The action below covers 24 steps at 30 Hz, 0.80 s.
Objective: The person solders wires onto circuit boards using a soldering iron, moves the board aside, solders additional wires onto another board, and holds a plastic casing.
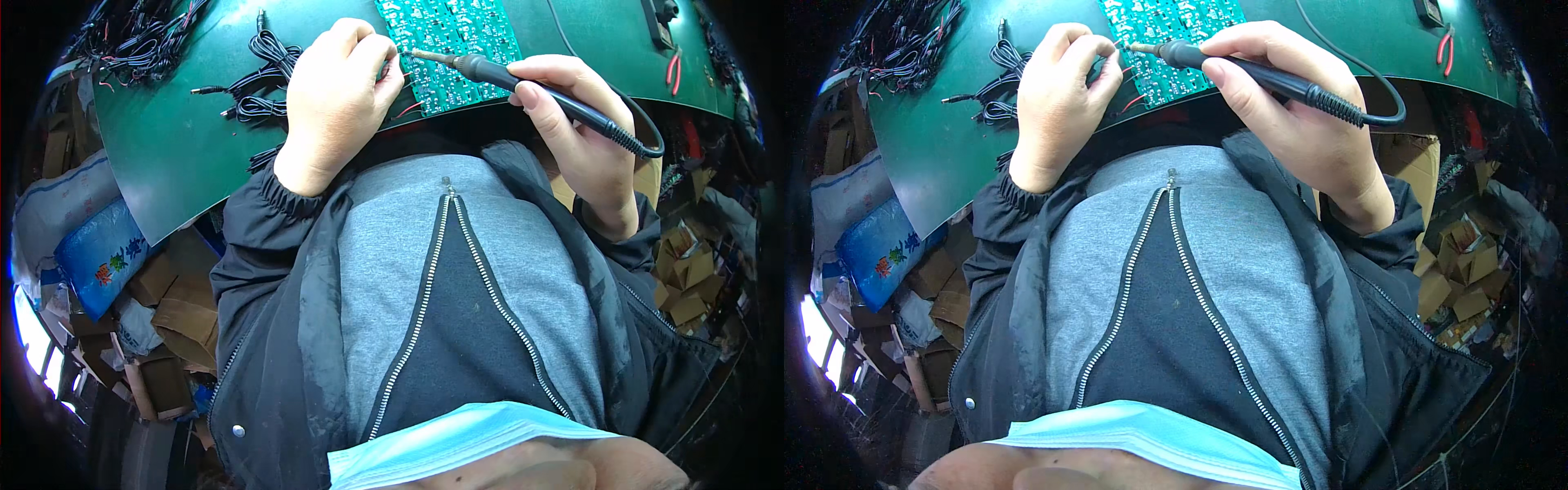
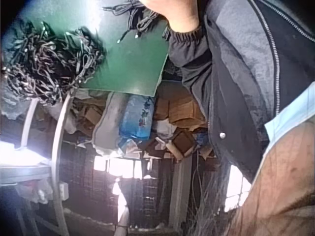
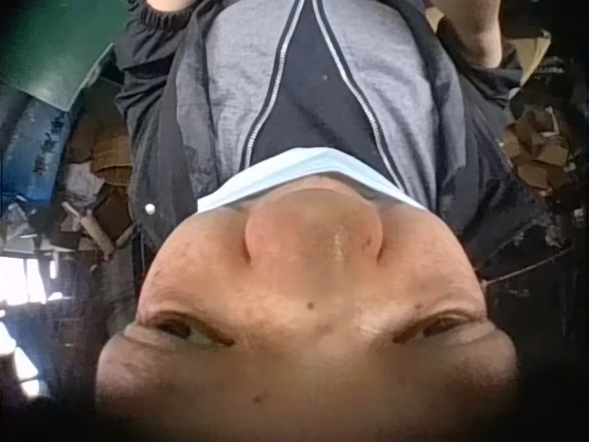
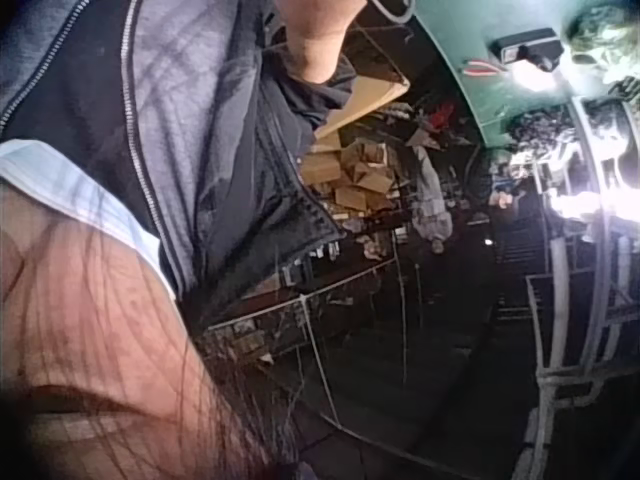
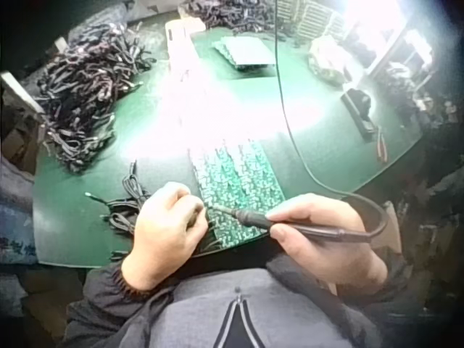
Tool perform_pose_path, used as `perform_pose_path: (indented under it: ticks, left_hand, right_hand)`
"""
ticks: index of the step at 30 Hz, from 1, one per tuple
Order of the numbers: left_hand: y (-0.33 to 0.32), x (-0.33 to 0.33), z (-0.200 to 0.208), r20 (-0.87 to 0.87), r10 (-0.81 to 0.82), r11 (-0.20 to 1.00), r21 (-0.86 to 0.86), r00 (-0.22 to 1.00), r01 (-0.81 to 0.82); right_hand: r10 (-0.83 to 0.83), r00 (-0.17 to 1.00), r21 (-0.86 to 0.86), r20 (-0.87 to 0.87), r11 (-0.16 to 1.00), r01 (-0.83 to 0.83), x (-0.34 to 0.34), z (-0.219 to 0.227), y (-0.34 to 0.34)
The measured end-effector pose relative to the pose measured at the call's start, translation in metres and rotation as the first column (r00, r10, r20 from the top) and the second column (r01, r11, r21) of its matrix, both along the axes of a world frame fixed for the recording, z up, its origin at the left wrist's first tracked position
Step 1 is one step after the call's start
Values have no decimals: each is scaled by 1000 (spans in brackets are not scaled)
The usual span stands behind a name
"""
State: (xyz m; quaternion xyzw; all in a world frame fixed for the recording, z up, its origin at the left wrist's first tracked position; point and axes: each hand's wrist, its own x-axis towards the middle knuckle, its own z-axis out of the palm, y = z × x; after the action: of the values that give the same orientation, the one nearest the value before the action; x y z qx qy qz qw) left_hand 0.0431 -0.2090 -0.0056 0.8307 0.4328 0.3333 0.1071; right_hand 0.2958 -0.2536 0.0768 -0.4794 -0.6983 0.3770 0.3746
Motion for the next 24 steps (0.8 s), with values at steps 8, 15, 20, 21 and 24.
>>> perform_pose_path:
  ticks: [8,15,20,21,24]
  left_hand:
    - [-1,-1,0,-10,-9,1000,18,1000,9]
    - [-2,0,-4,-9,-9,1000,-1,1000,9]
    - [-2,0,13,-1,-48,999,6,999,48]
    - [-2,-2,13,-9,-56,998,-14,998,56]
    - [-6,-6,11,-83,-33,999,17,996,35]
  right_hand:
    - [31,997,21,64,999,-32,-3,6,0]
    - [24,998,27,58,999,-26,3,6,0]
    - [-40,996,255,79,967,19,1,19,-1]
    - [-54,998,283,41,958,40,0,10,3]
    - [-38,992,287,-123,955,73,-1,-1,5]
